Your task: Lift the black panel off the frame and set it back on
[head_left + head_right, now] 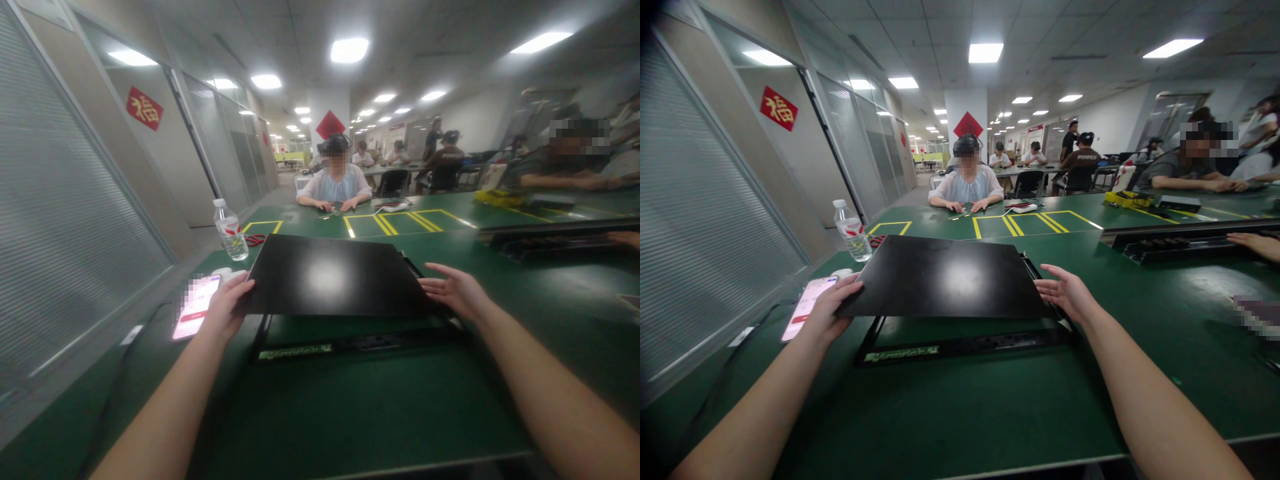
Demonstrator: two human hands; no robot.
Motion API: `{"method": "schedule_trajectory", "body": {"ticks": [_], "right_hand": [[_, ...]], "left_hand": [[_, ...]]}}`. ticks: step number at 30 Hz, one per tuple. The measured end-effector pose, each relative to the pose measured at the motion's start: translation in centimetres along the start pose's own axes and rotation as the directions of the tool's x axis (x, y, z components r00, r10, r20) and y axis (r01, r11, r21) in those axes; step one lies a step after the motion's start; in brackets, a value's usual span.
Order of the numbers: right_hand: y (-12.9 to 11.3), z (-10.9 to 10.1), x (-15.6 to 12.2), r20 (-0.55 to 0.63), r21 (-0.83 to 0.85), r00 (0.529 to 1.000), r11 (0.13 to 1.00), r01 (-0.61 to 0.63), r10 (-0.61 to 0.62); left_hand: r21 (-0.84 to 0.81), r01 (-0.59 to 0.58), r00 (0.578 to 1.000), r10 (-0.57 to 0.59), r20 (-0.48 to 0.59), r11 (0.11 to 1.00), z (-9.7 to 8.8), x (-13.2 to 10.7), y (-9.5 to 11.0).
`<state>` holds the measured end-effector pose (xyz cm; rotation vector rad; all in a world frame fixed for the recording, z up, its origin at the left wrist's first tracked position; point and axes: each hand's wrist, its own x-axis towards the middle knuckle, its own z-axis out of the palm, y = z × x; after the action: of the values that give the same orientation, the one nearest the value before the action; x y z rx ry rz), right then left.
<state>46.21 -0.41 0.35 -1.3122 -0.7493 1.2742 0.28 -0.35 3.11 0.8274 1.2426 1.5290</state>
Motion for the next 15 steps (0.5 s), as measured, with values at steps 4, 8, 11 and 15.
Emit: {"method": "schedule_trajectory", "body": {"ticks": [4, 8, 11, 15], "right_hand": [[0.1, -0.6, 0.5, 0.015, -0.128, 0.998, 0.990, 0.059, -0.058], [0.2, -0.8, 0.7, -0.004, -0.249, 0.997, 0.966, 0.076, -0.080], [0.5, -0.8, 0.9, -0.050, -0.273, 0.995, 0.960, 0.069, -0.085], [0.9, -0.9, 1.3, -0.092, -0.316, 0.991, 0.947, 0.061, -0.095]], "left_hand": [[-0.032, -0.002, 0.999, 0.003, 0.042, 0.999, 0.3, -0.3, -0.1], [-0.027, 0.014, 0.999, -0.013, 0.048, 1.000, 0.4, -0.3, -0.5], [-0.001, 0.034, 0.999, -0.034, 0.042, 0.999, 0.4, -0.2, -0.7], [0.038, 0.056, 0.997, -0.059, 0.058, 0.998, 0.4, -0.1, -0.8]]}}
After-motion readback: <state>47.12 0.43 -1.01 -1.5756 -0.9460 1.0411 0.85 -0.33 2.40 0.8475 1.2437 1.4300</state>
